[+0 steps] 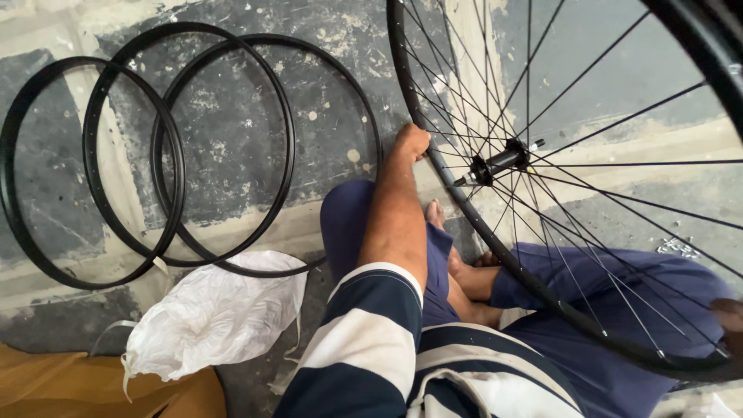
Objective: The person sits on the floor and assembles a bicycle wheel by inserting spokes into the rim and hub. They then use a pair of scissors to cut the excess length of the spokes.
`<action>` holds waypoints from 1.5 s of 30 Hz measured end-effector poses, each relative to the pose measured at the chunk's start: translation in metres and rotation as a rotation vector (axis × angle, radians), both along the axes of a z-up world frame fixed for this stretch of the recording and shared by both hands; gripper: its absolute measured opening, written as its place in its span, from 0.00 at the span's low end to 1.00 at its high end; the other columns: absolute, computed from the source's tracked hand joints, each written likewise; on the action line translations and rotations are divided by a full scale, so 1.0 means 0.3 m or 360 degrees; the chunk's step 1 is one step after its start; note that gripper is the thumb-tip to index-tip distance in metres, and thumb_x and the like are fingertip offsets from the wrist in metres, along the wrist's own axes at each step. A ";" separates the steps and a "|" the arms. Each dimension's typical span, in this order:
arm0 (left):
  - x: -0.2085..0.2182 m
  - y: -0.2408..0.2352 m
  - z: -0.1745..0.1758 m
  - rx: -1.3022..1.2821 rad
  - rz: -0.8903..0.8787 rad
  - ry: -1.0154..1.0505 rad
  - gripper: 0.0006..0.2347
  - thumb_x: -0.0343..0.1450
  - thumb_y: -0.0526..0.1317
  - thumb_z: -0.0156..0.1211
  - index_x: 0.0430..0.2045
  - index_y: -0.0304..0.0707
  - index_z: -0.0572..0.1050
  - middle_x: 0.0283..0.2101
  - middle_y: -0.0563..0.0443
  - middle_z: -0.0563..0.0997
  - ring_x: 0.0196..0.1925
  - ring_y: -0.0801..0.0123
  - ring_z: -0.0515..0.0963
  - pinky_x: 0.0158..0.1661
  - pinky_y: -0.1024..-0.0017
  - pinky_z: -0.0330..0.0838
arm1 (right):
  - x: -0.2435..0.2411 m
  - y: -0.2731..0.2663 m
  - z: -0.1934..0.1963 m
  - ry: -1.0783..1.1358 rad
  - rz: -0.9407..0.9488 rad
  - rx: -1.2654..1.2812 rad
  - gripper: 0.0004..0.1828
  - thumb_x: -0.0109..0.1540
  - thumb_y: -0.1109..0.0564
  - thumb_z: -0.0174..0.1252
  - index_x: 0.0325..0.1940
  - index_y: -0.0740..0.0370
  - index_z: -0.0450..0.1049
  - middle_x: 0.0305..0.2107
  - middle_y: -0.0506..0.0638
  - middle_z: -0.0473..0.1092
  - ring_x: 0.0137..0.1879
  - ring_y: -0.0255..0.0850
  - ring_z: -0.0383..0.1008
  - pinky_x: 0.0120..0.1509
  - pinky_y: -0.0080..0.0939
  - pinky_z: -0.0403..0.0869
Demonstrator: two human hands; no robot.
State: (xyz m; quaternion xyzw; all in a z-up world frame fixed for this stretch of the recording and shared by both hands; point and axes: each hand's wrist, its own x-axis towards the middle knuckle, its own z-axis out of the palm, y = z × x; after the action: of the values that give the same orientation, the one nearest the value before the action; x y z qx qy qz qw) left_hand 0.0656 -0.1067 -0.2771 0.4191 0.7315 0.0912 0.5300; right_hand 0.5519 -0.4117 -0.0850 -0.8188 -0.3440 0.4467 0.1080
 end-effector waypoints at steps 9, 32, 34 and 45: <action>0.002 0.039 -0.039 0.0592 0.0171 0.0631 0.14 0.72 0.43 0.59 0.48 0.33 0.75 0.49 0.34 0.82 0.51 0.44 0.82 0.50 0.55 0.75 | 0.010 -0.009 0.155 -0.0227 0.0139 0.0851 0.24 0.79 0.48 0.41 0.58 0.74 0.72 0.29 0.45 0.63 0.34 0.33 0.61 0.39 0.35 0.62; 0.424 -0.621 1.278 0.1100 -0.0611 -0.1971 0.03 0.79 0.35 0.58 0.43 0.35 0.74 0.38 0.57 0.73 0.44 0.75 0.70 0.49 0.76 0.66 | -0.796 0.300 1.013 0.0062 -0.0073 0.1678 0.24 0.74 0.43 0.47 0.38 0.66 0.72 0.17 0.46 0.59 0.26 0.31 0.58 0.28 0.38 0.61; 0.420 -0.621 1.274 0.1345 -0.0715 -0.1693 0.06 0.83 0.36 0.56 0.38 0.34 0.73 0.32 0.57 0.69 0.39 0.77 0.66 0.44 0.77 0.63 | -0.802 0.296 1.011 -0.0037 -0.0024 0.1727 0.24 0.76 0.44 0.47 0.37 0.67 0.71 0.18 0.49 0.57 0.28 0.33 0.55 0.30 0.40 0.61; 0.404 -0.631 1.281 0.1035 -0.0518 -0.2107 0.07 0.82 0.37 0.51 0.52 0.35 0.73 0.41 0.59 0.69 0.42 0.79 0.66 0.45 0.78 0.62 | -0.840 0.300 1.033 -0.0079 0.0058 0.1739 0.25 0.74 0.44 0.47 0.35 0.67 0.69 0.17 0.53 0.59 0.25 0.37 0.56 0.29 0.44 0.62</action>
State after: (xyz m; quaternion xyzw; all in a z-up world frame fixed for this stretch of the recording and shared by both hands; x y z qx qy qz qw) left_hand 0.1869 -0.2959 0.1072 0.5150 0.1254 0.4556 0.7152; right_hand 0.3000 -0.3217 0.2247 -0.6479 -0.5424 0.1853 0.5017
